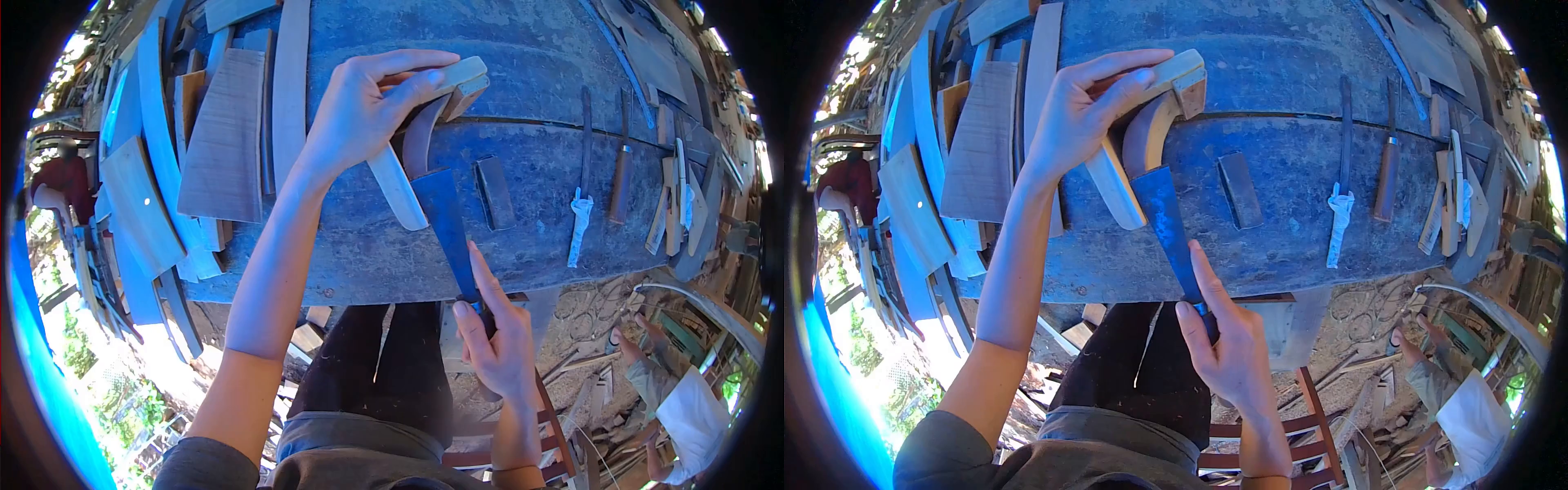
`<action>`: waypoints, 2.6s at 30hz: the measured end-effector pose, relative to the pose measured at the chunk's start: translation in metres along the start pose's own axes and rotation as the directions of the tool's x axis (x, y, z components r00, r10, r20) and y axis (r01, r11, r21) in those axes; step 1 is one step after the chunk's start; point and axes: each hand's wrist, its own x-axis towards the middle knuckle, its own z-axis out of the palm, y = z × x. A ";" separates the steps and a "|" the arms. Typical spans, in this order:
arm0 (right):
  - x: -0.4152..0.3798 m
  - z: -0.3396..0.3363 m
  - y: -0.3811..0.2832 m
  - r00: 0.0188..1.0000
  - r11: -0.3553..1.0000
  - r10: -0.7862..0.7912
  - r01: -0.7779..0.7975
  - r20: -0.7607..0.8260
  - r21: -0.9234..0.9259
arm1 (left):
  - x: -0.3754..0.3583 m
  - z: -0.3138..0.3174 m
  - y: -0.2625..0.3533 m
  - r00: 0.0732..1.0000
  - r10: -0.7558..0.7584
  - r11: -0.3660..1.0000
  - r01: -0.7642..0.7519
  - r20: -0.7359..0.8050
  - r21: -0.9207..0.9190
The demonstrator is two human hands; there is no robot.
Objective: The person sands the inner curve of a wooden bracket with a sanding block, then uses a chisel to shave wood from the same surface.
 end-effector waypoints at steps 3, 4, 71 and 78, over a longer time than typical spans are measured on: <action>0.000 0.007 -0.008 0.999 0.997 0.032 -0.032 -0.010 0.067 | -0.003 0.003 -0.001 0.999 -0.039 0.999 0.040 -0.027 0.026; 0.005 0.011 -0.011 0.999 0.997 0.035 -0.035 -0.006 0.069 | -0.004 0.003 -0.002 0.999 -0.044 0.999 0.045 -0.026 0.027; -0.014 0.040 0.016 0.968 0.280 0.037 -0.248 0.247 0.928 | -0.011 0.016 0.013 0.990 -0.126 0.991 0.123 -0.069 -0.055; 0.001 0.026 0.006 0.961 0.501 0.092 -0.272 0.263 0.822 | -0.013 0.015 0.011 0.991 -0.093 0.992 0.084 -0.100 -0.091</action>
